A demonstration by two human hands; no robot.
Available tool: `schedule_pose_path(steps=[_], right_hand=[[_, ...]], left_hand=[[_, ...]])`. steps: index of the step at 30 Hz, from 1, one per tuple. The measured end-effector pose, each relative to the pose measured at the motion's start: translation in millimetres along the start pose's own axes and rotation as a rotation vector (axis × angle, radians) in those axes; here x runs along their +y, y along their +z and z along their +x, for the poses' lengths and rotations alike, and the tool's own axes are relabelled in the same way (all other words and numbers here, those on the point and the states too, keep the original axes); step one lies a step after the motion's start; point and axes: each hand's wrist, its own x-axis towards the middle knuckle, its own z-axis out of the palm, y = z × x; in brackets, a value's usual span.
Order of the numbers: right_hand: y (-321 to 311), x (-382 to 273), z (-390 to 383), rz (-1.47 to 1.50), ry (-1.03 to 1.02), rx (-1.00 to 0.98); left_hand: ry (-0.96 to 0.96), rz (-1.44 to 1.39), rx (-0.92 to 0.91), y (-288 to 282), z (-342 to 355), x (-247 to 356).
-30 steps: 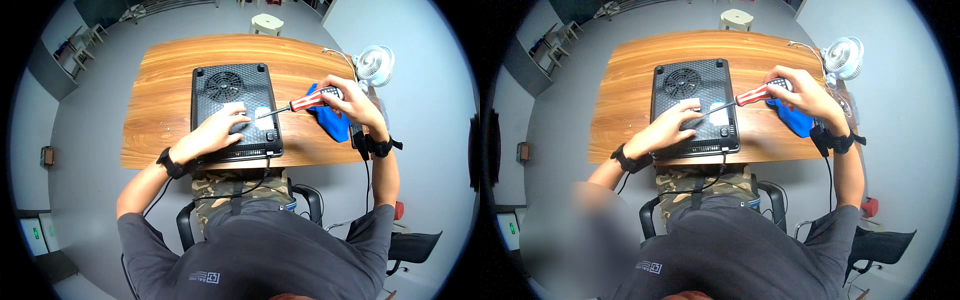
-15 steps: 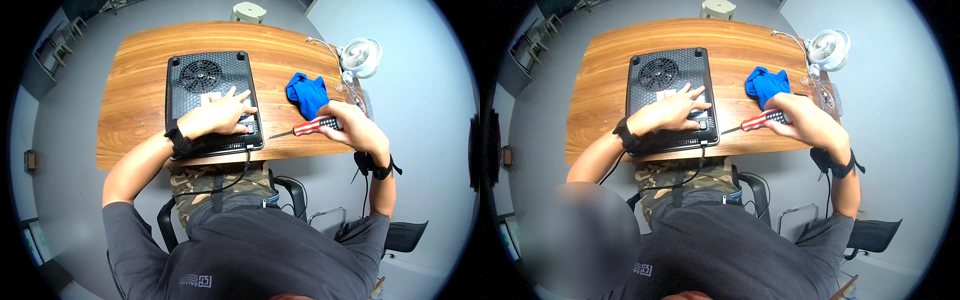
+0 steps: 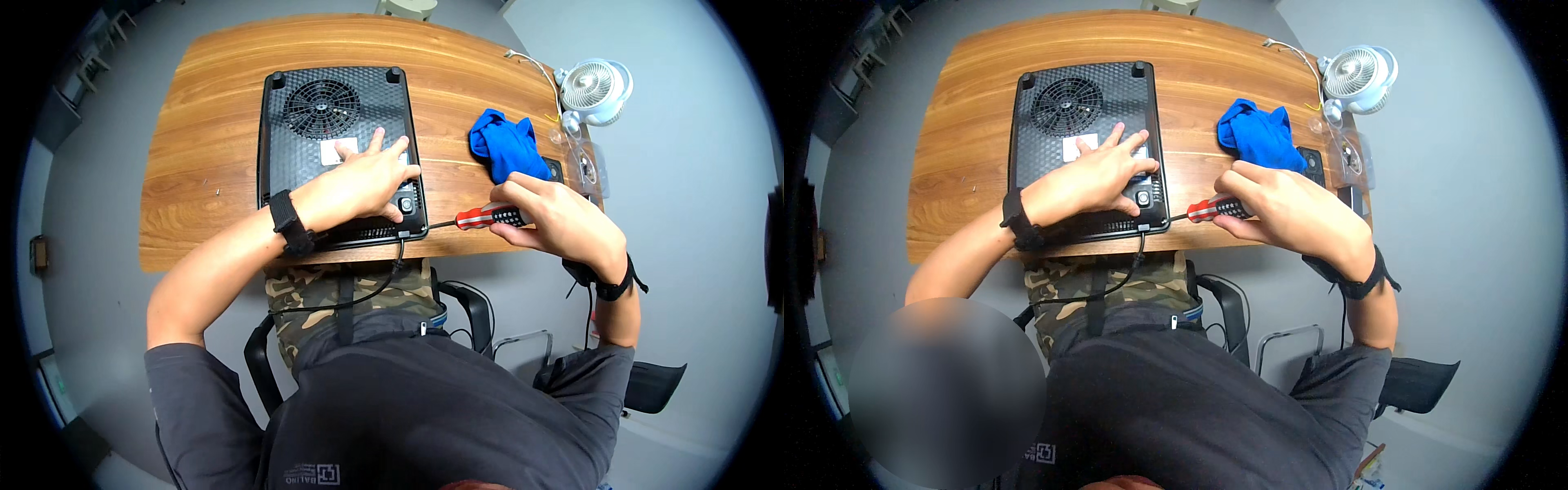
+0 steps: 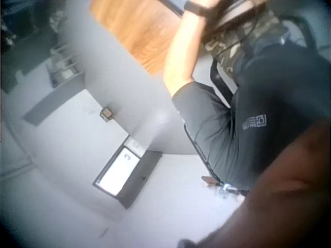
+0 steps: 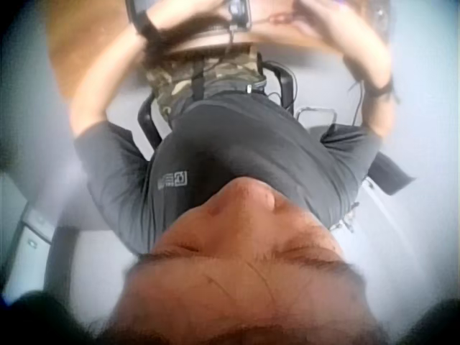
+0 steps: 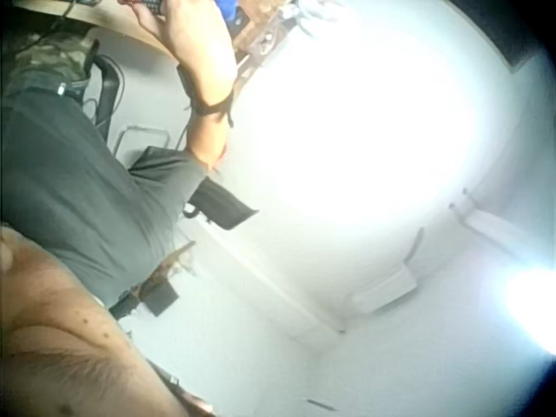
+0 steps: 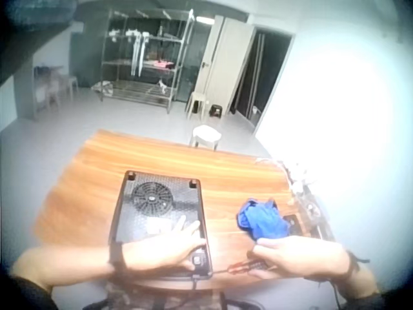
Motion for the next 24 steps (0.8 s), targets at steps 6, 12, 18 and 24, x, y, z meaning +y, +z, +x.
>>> schedule_pose_path(steps=[6,12,18,24], right_hand=[[2,-3,5,-0.053,-0.020,-0.009],[4,-5,7,-0.083,-0.042,-0.004],[8,-7,13,-0.090,-0.103,-0.006],[12,-10,18,-0.110,-0.165,0.011]], left_hand=[[-0.012,0.010,-0.019,-5,-1,3],[-0.014,0.018,-0.013,-3,1,3],[-0.018,0.015,-0.028,-7,0,5],[0.006,0.031,-0.001,-3,1,4]])
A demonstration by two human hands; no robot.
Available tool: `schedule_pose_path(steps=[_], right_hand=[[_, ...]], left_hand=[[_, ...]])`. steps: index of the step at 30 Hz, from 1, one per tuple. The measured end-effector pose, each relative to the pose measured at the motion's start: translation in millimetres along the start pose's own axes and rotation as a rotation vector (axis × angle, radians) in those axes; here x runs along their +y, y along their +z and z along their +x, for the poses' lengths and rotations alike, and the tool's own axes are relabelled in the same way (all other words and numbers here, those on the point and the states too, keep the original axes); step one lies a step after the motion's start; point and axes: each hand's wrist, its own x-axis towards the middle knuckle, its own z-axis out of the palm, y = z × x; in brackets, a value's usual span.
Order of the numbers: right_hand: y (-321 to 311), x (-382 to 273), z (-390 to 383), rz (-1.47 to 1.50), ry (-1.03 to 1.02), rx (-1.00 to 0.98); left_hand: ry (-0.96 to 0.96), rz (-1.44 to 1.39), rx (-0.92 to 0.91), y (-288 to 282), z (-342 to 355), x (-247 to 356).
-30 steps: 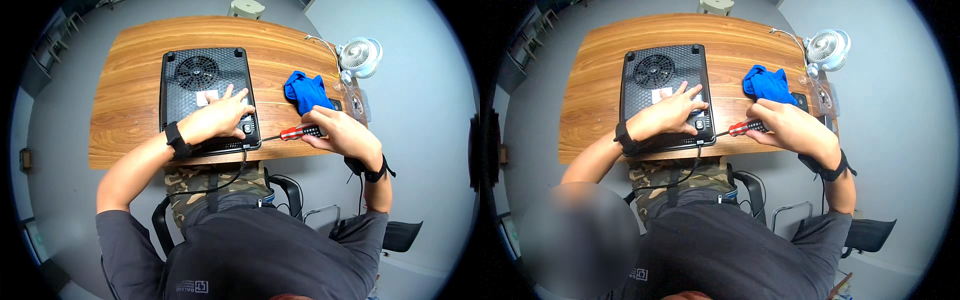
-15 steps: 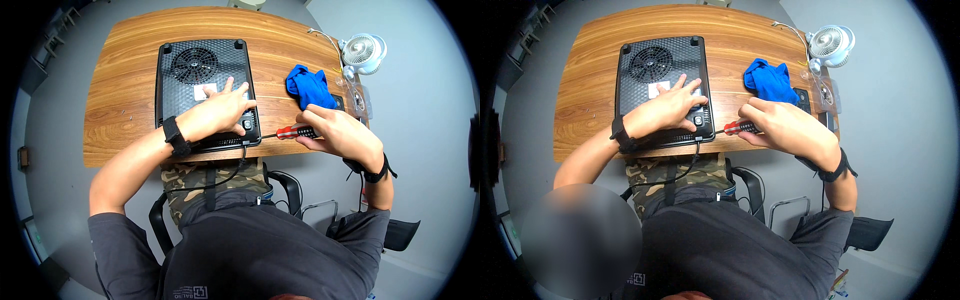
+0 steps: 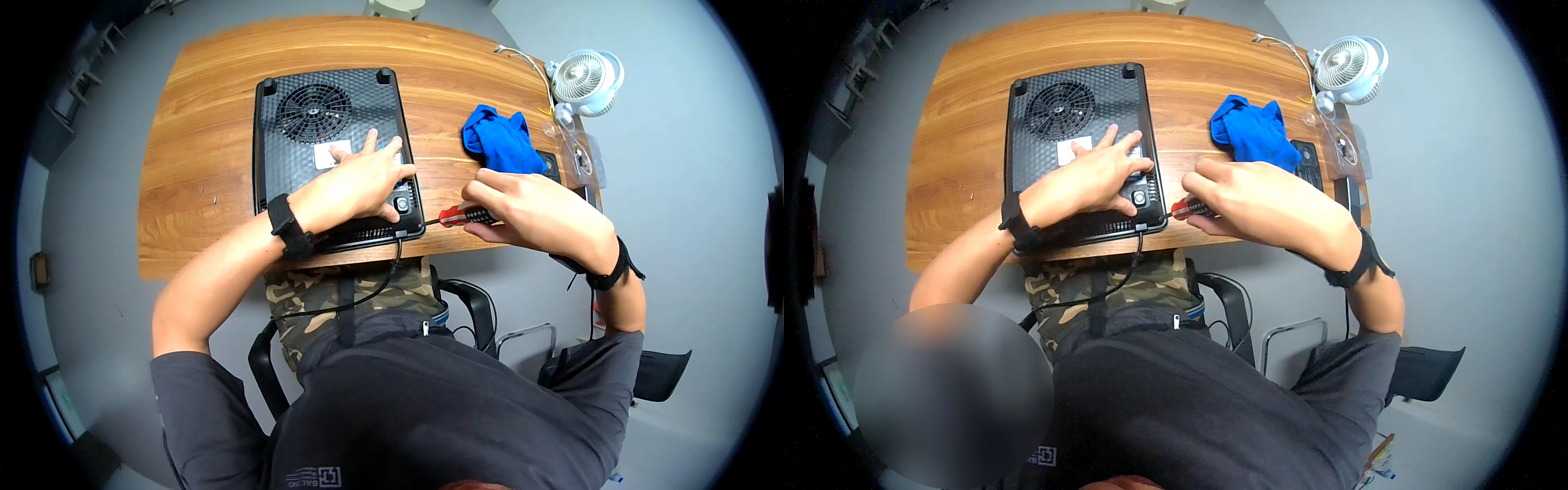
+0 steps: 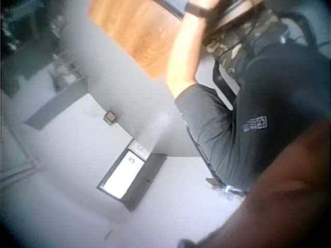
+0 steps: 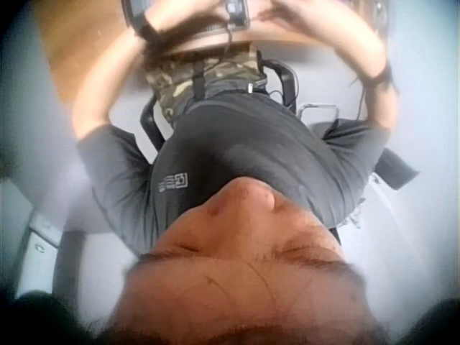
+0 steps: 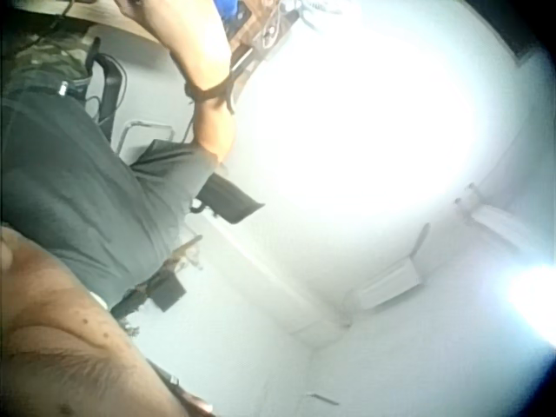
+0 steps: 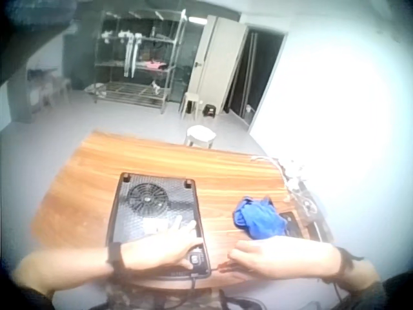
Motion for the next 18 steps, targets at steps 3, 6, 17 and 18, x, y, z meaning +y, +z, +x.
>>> schedule_pose_path(steps=[3,6,17,18], right_hand=[[0,-4,6,-0.028,-0.022,-0.027],[-1,-8,13,-0.058,-0.048,-0.036],[-9,-20,22,-0.097,0.077,-0.079],[-11,-22,22,-0.086,0.094,-0.089]], left_hand=[[0.038,-0.005,0.038,7,2,-6],[0.049,-0.006,0.059,9,3,-9],[0.083,0.012,0.086,12,7,-11],[0.064,0.025,0.060,11,7,-12]])
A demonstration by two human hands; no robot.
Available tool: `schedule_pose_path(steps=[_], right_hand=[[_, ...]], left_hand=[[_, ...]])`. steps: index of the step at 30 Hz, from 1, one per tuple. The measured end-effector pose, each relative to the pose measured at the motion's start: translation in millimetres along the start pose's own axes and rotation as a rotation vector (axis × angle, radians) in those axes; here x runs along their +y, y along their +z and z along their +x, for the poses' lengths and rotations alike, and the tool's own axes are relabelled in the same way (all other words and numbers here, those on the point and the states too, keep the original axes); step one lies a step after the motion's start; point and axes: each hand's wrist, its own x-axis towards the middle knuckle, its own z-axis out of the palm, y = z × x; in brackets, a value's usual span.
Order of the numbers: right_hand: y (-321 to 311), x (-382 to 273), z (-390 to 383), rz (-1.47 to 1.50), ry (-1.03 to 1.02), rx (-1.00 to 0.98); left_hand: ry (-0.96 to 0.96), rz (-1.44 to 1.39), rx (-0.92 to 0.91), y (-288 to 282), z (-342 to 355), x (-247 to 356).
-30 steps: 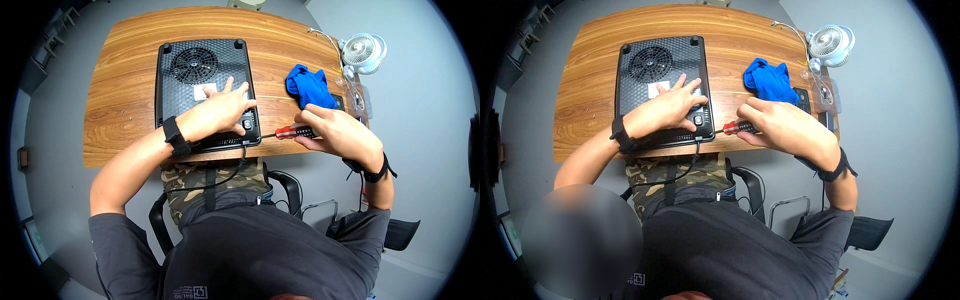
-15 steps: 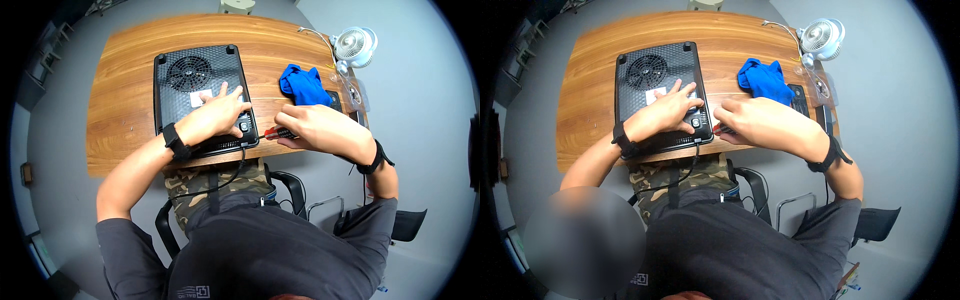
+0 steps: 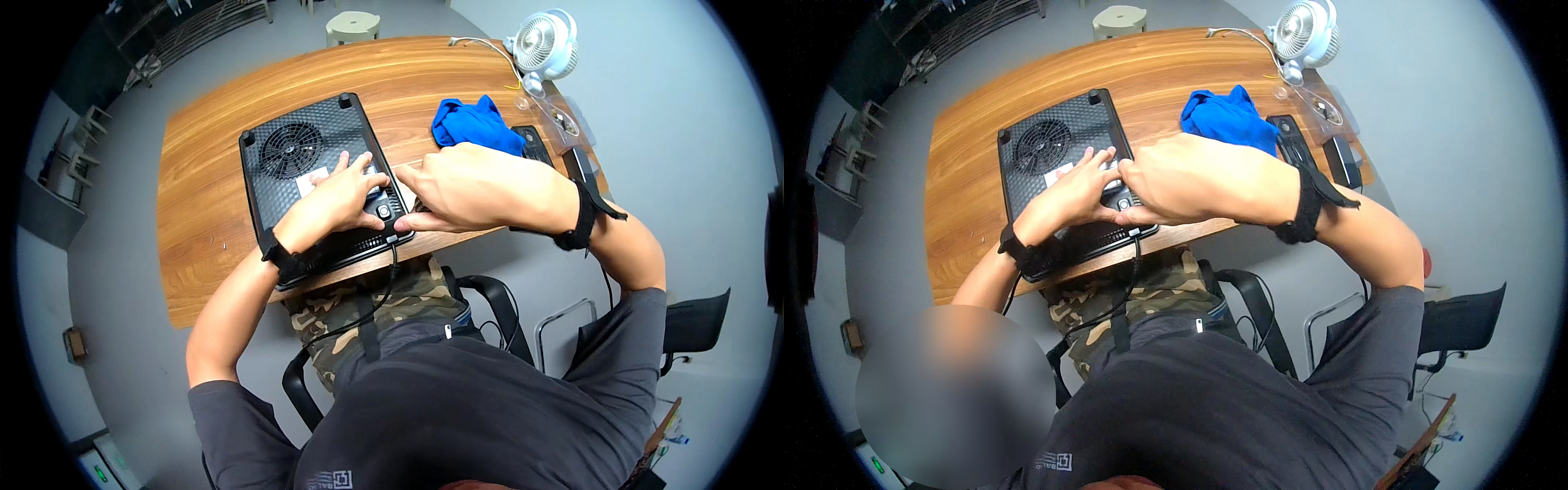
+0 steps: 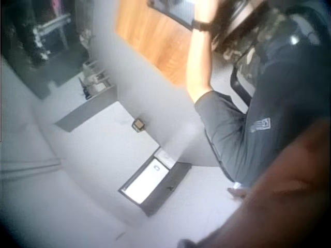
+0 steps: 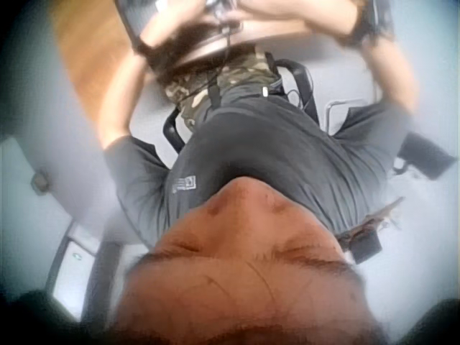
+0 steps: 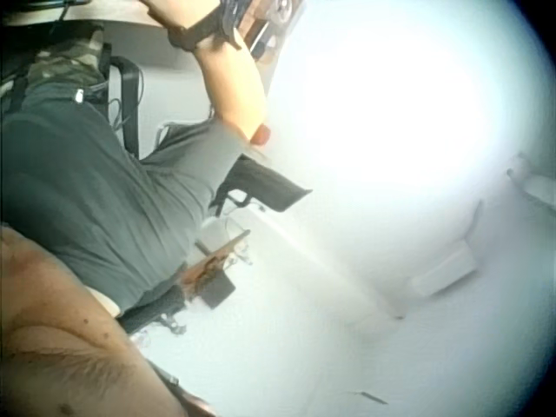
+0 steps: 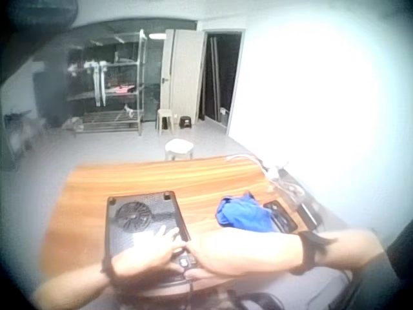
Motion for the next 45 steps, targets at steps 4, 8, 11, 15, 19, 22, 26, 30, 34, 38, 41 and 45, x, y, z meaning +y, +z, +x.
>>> schedule_pose_path(steps=[4,8,11,15,19,22,26,30,34,38,41,45], right_hand=[[-2,1,-14,0.072,0.000,0.034],[13,13,0,0.103,-0.001,0.044],[11,14,6,0.078,0.016,0.019],[3,2,2,0.021,0.088,0.095],[22,5,9,-0.008,0.185,0.175],[34,10,4,0.043,0.035,0.379],[28,2,-10,0.013,-0.080,0.288],[30,7,-12,0.095,-0.118,0.234],[31,12,-7,0.097,-0.155,0.270],[33,2,-1,0.113,-0.050,0.248],[31,0,3,0.091,0.033,0.274],[27,0,-7,0.027,0.126,0.278]], left_hand=[[0.003,-0.008,-0.071,-13,0,12],[0.078,0.009,0.014,1,2,-1],[0.050,0.018,-0.007,-6,-1,5],[0.065,0.024,0.030,4,1,-6],[0.077,0.053,0.035,8,3,-10],[0.131,0.026,0.047,6,6,-12],[0.147,-0.084,-0.013,-5,4,-7],[0.078,-0.003,-0.030,-6,1,-2],[0.059,0.026,-0.029,-5,1,-3],[0.064,0.022,0.016,3,5,-8],[0.122,0.036,0.008,8,5,-17],[0.096,-0.037,0.013,-2,0,-6]])
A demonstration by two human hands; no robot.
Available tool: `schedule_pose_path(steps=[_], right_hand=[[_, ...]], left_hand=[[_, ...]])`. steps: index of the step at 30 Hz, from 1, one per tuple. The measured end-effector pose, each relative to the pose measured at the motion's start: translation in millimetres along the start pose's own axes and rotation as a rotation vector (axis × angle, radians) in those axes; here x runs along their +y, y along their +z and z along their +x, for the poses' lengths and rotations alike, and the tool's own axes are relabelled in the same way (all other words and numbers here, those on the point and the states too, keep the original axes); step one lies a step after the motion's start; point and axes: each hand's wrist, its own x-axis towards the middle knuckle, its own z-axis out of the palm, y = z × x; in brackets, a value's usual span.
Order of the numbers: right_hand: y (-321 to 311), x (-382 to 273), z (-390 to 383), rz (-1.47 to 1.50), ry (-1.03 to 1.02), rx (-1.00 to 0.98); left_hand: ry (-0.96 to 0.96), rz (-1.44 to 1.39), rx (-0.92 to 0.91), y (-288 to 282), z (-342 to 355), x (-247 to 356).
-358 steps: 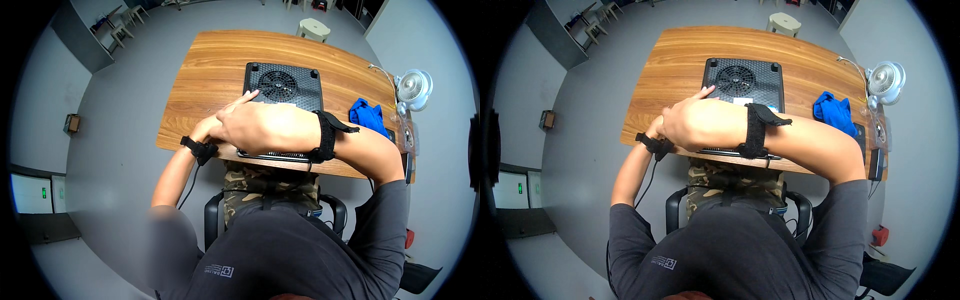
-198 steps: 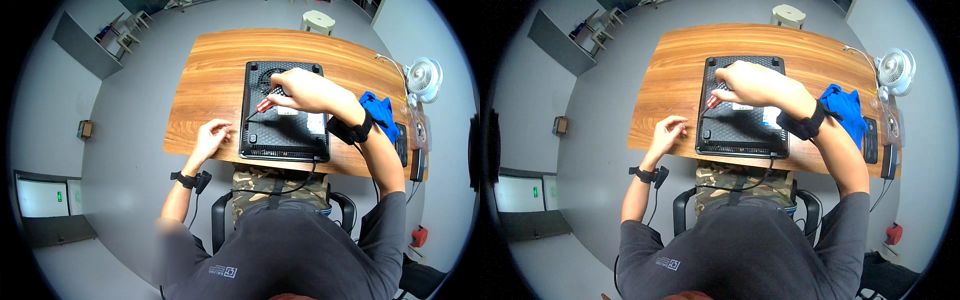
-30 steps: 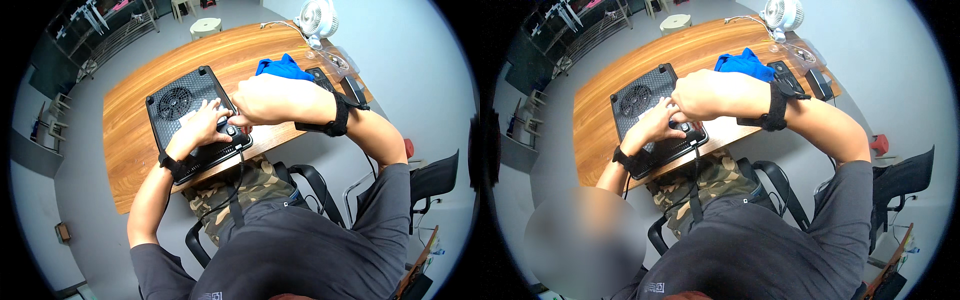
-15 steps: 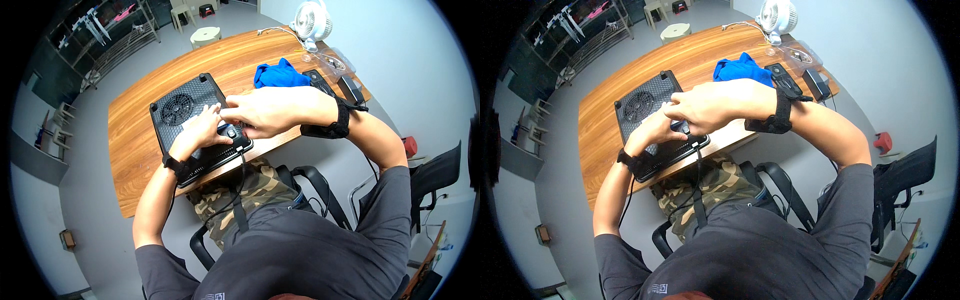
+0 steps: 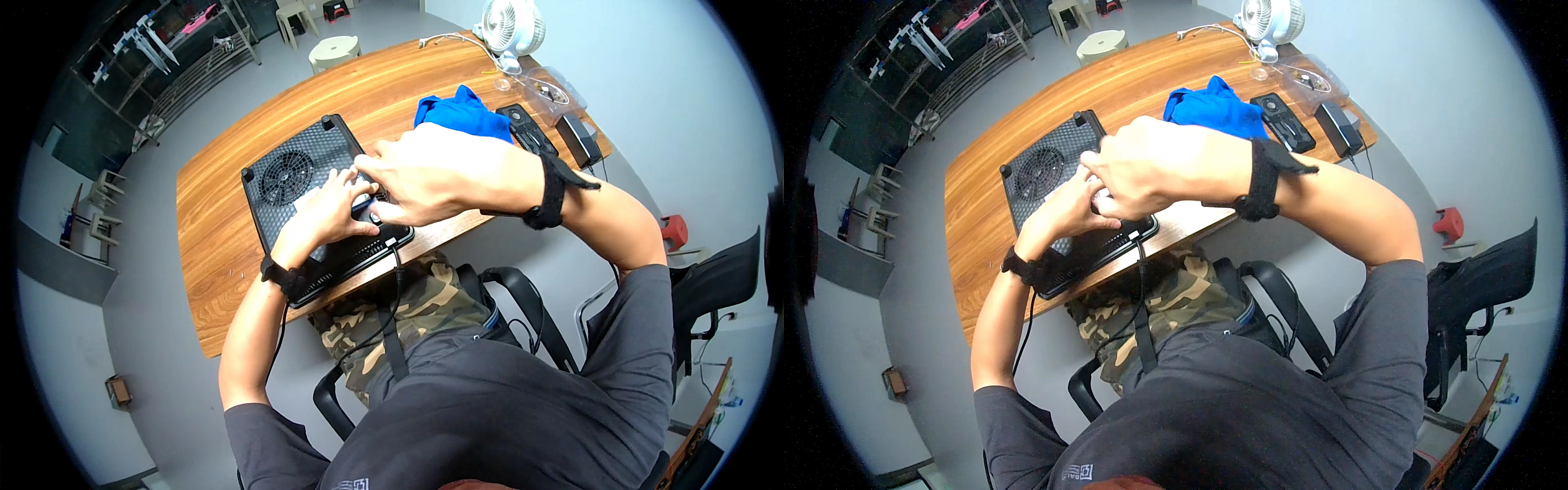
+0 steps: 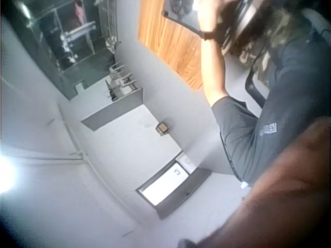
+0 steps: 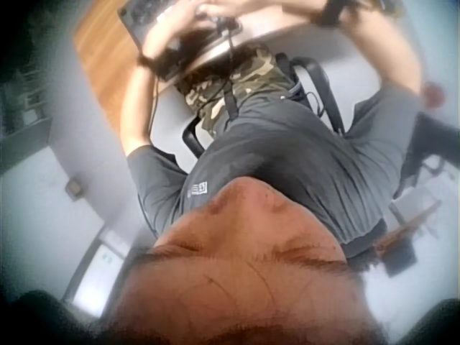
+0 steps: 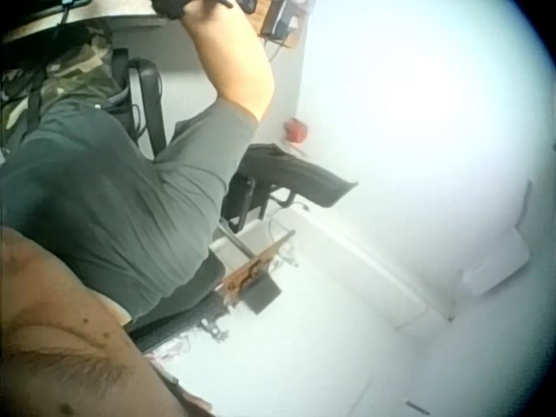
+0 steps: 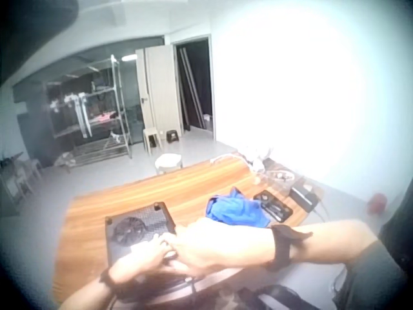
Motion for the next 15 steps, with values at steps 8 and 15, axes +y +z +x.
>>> schedule_pose_path(steps=[8,15], right_hand=[[1,6,6,0.026,-0.156,-0.091],[9,6,-1,-0.034,-0.091,0.034]], left_hand=[[-0.040,0.053,-0.031,5,2,-6],[-0.042,-0.015,-0.066,-10,0,11]])
